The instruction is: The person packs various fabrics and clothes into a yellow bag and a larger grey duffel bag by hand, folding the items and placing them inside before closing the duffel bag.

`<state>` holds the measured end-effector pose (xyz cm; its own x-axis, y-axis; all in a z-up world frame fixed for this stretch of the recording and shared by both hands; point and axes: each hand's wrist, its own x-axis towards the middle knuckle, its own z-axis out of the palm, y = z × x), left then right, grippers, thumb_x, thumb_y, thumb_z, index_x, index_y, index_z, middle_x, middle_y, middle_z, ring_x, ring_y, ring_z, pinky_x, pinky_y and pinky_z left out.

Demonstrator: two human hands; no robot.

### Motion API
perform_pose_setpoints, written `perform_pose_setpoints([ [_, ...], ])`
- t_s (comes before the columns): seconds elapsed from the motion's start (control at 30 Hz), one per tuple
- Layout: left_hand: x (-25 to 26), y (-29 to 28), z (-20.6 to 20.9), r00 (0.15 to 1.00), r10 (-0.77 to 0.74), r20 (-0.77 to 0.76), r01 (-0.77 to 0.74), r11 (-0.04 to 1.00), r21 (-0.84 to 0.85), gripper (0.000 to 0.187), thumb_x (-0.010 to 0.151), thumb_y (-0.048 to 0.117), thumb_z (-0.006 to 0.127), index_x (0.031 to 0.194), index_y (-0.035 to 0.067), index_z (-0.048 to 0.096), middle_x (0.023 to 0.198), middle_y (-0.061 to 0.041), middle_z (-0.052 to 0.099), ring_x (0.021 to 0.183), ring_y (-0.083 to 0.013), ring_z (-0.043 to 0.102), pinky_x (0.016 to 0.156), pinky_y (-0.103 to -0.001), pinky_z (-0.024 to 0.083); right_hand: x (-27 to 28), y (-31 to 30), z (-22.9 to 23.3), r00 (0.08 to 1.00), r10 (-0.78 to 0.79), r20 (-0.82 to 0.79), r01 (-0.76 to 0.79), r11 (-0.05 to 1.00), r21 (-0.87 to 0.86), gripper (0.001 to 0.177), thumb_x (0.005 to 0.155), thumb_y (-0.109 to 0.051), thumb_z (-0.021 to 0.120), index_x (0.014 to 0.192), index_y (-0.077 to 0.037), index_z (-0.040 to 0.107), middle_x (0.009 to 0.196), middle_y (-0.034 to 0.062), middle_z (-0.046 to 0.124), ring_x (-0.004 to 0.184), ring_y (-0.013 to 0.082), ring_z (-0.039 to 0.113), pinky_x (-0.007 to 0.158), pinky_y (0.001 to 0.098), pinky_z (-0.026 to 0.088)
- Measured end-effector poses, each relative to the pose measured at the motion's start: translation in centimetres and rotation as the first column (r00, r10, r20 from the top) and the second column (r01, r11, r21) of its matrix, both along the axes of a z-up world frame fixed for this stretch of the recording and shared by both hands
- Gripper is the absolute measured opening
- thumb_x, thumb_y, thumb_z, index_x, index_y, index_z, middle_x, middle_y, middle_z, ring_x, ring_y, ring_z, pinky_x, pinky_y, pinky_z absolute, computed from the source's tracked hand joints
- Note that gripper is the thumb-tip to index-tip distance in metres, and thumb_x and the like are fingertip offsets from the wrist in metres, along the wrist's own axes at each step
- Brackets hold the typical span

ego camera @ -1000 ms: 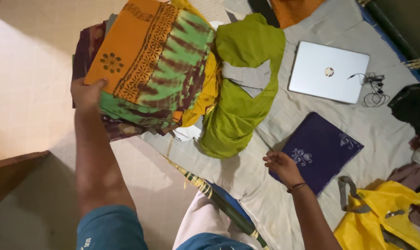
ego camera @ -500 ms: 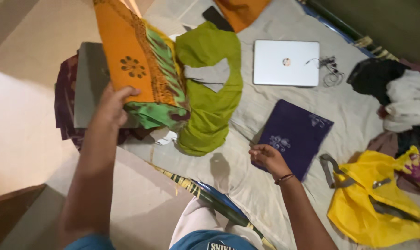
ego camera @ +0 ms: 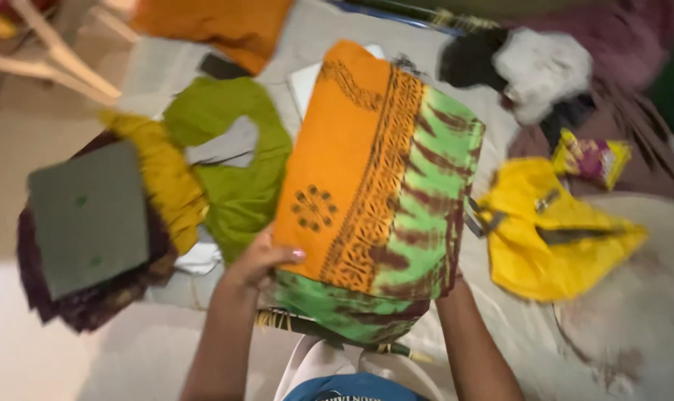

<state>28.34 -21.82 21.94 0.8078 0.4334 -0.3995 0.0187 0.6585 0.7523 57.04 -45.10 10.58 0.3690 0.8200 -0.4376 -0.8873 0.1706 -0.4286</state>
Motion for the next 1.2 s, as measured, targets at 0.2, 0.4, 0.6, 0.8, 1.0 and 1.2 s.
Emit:
perform_pose_setpoints([
  [0.2, 6.1, -9.3, -8.2, 0.904, -0.372, -0.212, 0.398, 0.913, 0.094, 0.071, 0.080, 0.004, 0.076, 0.144, 0.004, 0.047, 0.120, -0.009, 0.071, 0.104, -0.0177, 0.069, 0.087, -0.033, 0.059, 6.9, -14.3, -6.7, 0.970, -0.179, 0.166, 0.196, 0.977, -0.087, 0.069, 0.098, -0.056, 0.049, 0.148, -0.008, 0.049, 0.140, 0.0140, 0.060, 0.118, 0.0264, 0.063, 0.095, 0.0458, 0.056],
  [0.4, 8.6, -18.6, -11.1, 0.726, -0.613, -0.312, 0.620, 0.780, -0.091, 0.066, 0.083, 0.003, 0.073, 0.144, 0.004, 0.048, 0.124, -0.009, 0.070, 0.107, -0.0174, 0.069, 0.089, -0.032, 0.057, 4.1, -29.7, -11.7, 0.988, 0.114, 0.101, -0.060, 0.902, -0.428, 0.073, 0.100, -0.053, 0.052, 0.156, -0.007, 0.045, 0.145, 0.0167, 0.058, 0.119, 0.0274, 0.062, 0.095, 0.0446, 0.056],
  [0.6, 15.0, -25.2, -10.4, 0.667, -0.706, -0.238, 0.726, 0.688, -0.004, 0.068, 0.084, 0.000, 0.070, 0.147, 0.004, 0.044, 0.128, -0.008, 0.067, 0.113, -0.0153, 0.066, 0.095, -0.030, 0.054, 5.0, -39.9, -9.3, 0.933, -0.355, 0.055, 0.352, 0.934, 0.065, 0.095, 0.085, -0.079, 0.050, 0.155, -0.015, 0.045, 0.140, 0.0052, 0.059, 0.117, 0.0209, 0.063, 0.094, 0.0400, 0.055],
  [0.8, 23.8, -31.7, -8.9, 0.556, -0.815, -0.163, 0.827, 0.525, 0.200, 0.074, 0.086, 0.003, 0.071, 0.153, 0.003, 0.038, 0.131, -0.010, 0.065, 0.118, -0.0162, 0.062, 0.099, -0.031, 0.053, 9.6, -47.1, -5.7, 0.952, -0.187, 0.241, 0.299, 0.733, -0.611, 0.067, 0.087, -0.025, 0.074, 0.148, -0.002, 0.055, 0.124, 0.0101, 0.069, 0.104, 0.0238, 0.065, 0.086, 0.0392, 0.053],
  [1.0, 30.0, -36.5, -14.5, 0.444, -0.891, -0.099, 0.896, 0.443, 0.034, 0.076, 0.083, 0.006, 0.072, 0.151, 0.003, 0.038, 0.133, -0.012, 0.064, 0.118, -0.0176, 0.064, 0.099, -0.033, 0.054, 10.5, -49.9, -3.6, 0.906, -0.180, 0.382, 0.419, 0.509, -0.752, 0.066, 0.079, -0.007, 0.076, 0.141, 0.000, 0.053, 0.124, 0.0127, 0.070, 0.110, 0.0269, 0.068, 0.093, 0.0431, 0.056],
  [1.2, 34.6, -36.8, -24.5, 0.061, -0.891, -0.449, 0.996, 0.024, 0.087, 0.066, 0.086, 0.029, 0.079, 0.139, -0.001, 0.052, 0.129, -0.016, 0.066, 0.113, -0.0217, 0.062, 0.099, -0.035, 0.050, 11.0, -52.5, -5.7, 0.810, -0.377, 0.449, 0.586, 0.483, -0.651, 0.064, 0.082, -0.004, 0.075, 0.142, -0.001, 0.054, 0.128, 0.0096, 0.067, 0.117, 0.0267, 0.064, 0.098, 0.0414, 0.053],
])
